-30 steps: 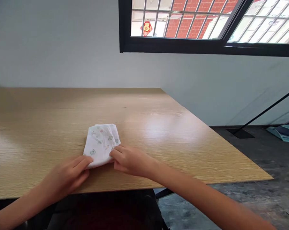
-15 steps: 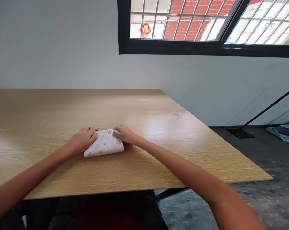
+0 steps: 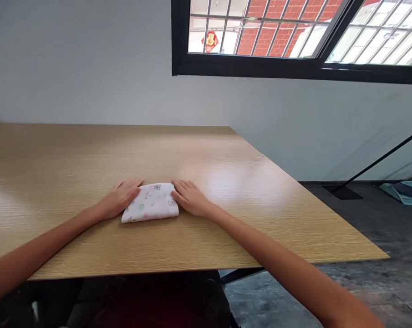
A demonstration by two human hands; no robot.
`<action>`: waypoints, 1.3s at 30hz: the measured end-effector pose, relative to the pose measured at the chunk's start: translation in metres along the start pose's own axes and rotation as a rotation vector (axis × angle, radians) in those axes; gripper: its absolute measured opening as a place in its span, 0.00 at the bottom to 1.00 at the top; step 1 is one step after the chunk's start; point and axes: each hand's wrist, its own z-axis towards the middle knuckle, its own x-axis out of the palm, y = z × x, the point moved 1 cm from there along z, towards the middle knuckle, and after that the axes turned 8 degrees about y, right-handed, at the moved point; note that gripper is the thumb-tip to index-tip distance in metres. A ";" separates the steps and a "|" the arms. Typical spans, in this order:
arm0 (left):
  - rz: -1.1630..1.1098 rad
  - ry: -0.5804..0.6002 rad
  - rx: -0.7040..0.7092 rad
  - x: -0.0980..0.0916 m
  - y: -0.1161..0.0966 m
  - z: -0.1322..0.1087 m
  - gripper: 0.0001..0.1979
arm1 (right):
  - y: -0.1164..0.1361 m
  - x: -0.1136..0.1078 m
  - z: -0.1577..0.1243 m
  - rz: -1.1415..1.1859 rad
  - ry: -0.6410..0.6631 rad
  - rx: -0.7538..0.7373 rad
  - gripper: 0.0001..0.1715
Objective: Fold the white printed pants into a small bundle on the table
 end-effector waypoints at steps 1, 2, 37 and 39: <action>-0.022 -0.006 -0.016 -0.001 0.008 -0.004 0.29 | -0.006 -0.001 -0.008 0.022 -0.027 0.024 0.27; -0.051 -0.017 -0.021 -0.003 0.013 -0.008 0.29 | -0.008 -0.002 -0.016 0.040 -0.063 0.052 0.27; -0.683 -0.069 0.206 0.048 -0.123 -0.057 0.17 | 0.081 0.010 -0.087 -0.086 -0.230 -0.138 0.20; -0.874 0.115 0.339 0.060 -0.171 -0.050 0.18 | 0.084 -0.013 -0.132 -0.233 -0.330 -0.092 0.15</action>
